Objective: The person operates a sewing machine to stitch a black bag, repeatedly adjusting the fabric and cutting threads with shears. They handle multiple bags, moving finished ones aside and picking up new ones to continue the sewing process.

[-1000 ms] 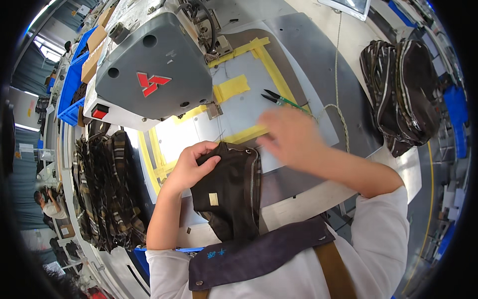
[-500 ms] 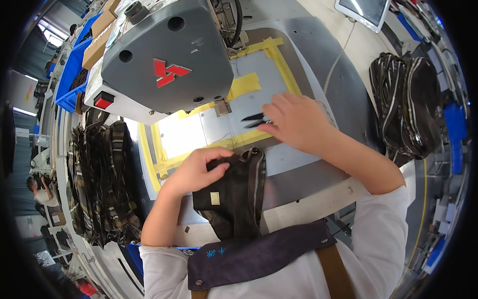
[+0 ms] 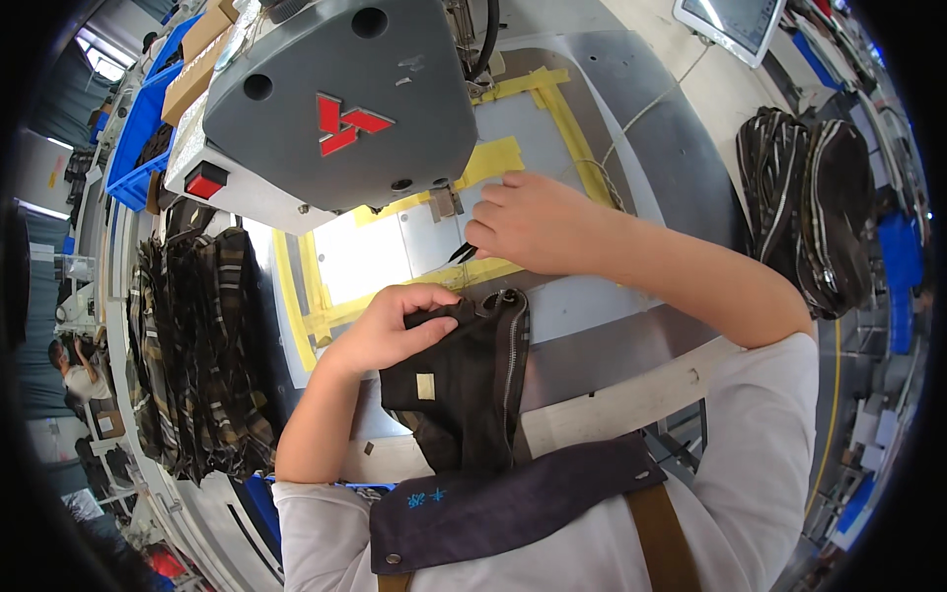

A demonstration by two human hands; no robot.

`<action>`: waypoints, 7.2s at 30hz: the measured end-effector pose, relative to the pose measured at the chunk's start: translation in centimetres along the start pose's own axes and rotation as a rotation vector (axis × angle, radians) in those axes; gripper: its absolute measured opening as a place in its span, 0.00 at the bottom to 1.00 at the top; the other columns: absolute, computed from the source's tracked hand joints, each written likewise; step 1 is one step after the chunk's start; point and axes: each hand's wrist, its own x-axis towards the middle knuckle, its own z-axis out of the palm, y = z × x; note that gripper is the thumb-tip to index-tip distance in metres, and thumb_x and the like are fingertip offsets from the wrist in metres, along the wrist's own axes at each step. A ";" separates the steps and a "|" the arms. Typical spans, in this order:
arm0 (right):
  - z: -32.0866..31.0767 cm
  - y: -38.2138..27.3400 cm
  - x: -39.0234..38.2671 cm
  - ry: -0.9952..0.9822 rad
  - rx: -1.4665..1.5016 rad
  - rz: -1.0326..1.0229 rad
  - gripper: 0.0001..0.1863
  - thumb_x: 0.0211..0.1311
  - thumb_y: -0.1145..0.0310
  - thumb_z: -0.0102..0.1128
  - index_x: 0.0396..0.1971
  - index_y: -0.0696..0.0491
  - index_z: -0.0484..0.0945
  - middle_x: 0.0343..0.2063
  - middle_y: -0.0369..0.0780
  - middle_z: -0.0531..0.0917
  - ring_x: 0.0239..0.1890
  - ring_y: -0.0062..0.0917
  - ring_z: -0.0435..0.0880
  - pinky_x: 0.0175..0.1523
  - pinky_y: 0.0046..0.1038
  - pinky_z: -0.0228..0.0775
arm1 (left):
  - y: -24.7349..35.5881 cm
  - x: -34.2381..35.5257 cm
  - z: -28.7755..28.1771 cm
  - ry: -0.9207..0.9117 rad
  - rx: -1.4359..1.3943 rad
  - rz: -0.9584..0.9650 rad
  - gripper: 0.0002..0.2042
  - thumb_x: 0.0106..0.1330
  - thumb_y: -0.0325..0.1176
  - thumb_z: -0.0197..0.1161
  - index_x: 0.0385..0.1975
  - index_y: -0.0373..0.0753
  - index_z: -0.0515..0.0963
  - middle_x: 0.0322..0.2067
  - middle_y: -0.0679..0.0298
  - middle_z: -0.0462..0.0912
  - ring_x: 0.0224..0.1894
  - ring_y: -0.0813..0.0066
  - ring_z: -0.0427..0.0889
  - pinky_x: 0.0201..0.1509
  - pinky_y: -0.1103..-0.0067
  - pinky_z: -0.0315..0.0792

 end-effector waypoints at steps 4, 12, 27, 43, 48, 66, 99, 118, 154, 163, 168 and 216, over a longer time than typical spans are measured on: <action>1.1 -0.9 -0.9 -0.089 0.080 0.250 0.12 0.62 0.57 0.58 0.28 0.50 0.75 0.23 0.35 0.79 0.33 0.30 0.79 0.42 0.32 0.71 | 0.8 -0.2 0.4 0.065 -0.191 0.010 0.10 0.69 0.31 0.61 0.45 0.32 0.79 0.30 0.73 0.80 0.33 0.90 0.72 0.39 0.87 0.69; -0.2 -0.1 -3.6 0.342 0.112 0.508 0.10 0.60 0.61 0.61 0.29 0.52 0.79 0.27 0.37 0.80 0.36 0.34 0.79 0.44 0.36 0.69 | 0.0 0.5 0.7 0.218 -0.208 0.000 0.06 0.69 0.29 0.60 0.37 0.33 0.77 0.29 0.73 0.78 0.32 0.89 0.71 0.38 0.87 0.67; 0.4 -5.1 -1.6 0.148 1.238 0.745 0.04 0.59 0.73 0.64 0.32 0.56 0.79 0.30 0.37 0.79 0.34 0.25 0.77 0.39 0.25 0.68 | 0.9 0.7 0.2 0.239 -0.157 0.031 0.05 0.66 0.27 0.62 0.38 0.33 0.77 0.30 0.71 0.79 0.33 0.85 0.74 0.39 0.85 0.69; 1.5 -4.8 -1.8 0.234 1.393 0.622 0.10 0.59 0.66 0.65 0.28 0.57 0.77 0.27 0.36 0.77 0.30 0.25 0.74 0.33 0.27 0.64 | 0.2 1.1 1.0 0.258 -0.231 0.060 0.05 0.64 0.27 0.66 0.31 0.36 0.76 0.26 0.77 0.74 0.29 0.91 0.67 0.33 0.88 0.63; 1.3 -4.9 -2.0 0.251 1.377 0.641 0.10 0.58 0.65 0.67 0.30 0.56 0.79 0.29 0.36 0.79 0.32 0.23 0.77 0.31 0.25 0.66 | -0.3 0.9 0.7 0.269 -0.243 0.056 0.05 0.64 0.27 0.65 0.35 0.36 0.76 0.27 0.75 0.76 0.29 0.91 0.69 0.34 0.89 0.64; 1.2 -5.1 -2.7 0.359 0.964 0.433 0.11 0.42 0.76 0.68 0.28 0.53 0.79 0.31 0.35 0.78 0.35 0.32 0.78 0.41 0.31 0.71 | 0.7 1.2 1.5 0.466 0.387 0.544 0.10 0.47 0.17 0.69 0.24 0.38 0.77 0.28 0.65 0.79 0.32 0.69 0.84 0.39 0.79 0.79; 0.5 -5.7 -2.6 0.600 0.598 0.127 0.14 0.45 0.75 0.70 0.36 0.52 0.80 0.37 0.36 0.81 0.38 0.27 0.80 0.52 0.35 0.74 | 0.9 0.1 1.8 0.507 0.967 1.165 0.10 0.49 0.23 0.71 0.27 0.41 0.76 0.30 0.67 0.82 0.30 0.72 0.84 0.25 0.84 0.73; -2.2 -6.2 0.2 -0.159 1.246 0.414 0.20 0.57 0.58 0.65 0.41 0.59 0.80 0.35 0.49 0.83 0.39 0.41 0.82 0.44 0.35 0.72 | 5.7 -2.9 3.6 0.226 0.778 -0.168 0.33 0.51 0.37 0.75 0.59 0.40 0.71 0.39 0.53 0.83 0.39 0.55 0.82 0.42 0.70 0.75; 1.2 -1.8 1.0 -0.072 1.276 0.790 0.10 0.63 0.64 0.60 0.34 0.57 0.80 0.28 0.37 0.81 0.28 0.21 0.80 0.34 0.26 0.70 | -0.1 3.2 -1.9 0.487 0.243 0.148 0.08 0.59 0.25 0.68 0.37 0.33 0.79 0.29 0.65 0.77 0.26 0.80 0.72 0.32 0.82 0.69; 1.5 -1.6 1.2 -0.024 1.072 0.787 0.10 0.64 0.66 0.58 0.35 0.58 0.79 0.29 0.39 0.83 0.32 0.27 0.82 0.36 0.29 0.70 | 0.8 3.3 -1.4 0.508 0.449 0.226 0.08 0.58 0.22 0.65 0.38 0.35 0.81 0.33 0.61 0.80 0.29 0.69 0.80 0.33 0.79 0.73; 1.0 -2.4 1.0 0.190 0.747 0.629 0.10 0.62 0.67 0.58 0.35 0.59 0.79 0.30 0.45 0.82 0.34 0.37 0.81 0.39 0.33 0.70 | 0.4 3.4 -1.5 0.584 0.670 0.478 0.11 0.54 0.18 0.65 0.37 0.38 0.81 0.35 0.62 0.82 0.34 0.64 0.83 0.34 0.75 0.77; 0.6 -3.3 1.6 0.365 0.353 0.176 0.09 0.47 0.71 0.63 0.30 0.53 0.77 0.34 0.35 0.77 0.38 0.28 0.78 0.41 0.30 0.73 | -0.1 2.5 0.3 0.495 -0.092 0.121 0.03 0.61 0.19 0.60 0.32 0.33 0.76 0.28 0.69 0.79 0.29 0.87 0.76 0.35 0.87 0.72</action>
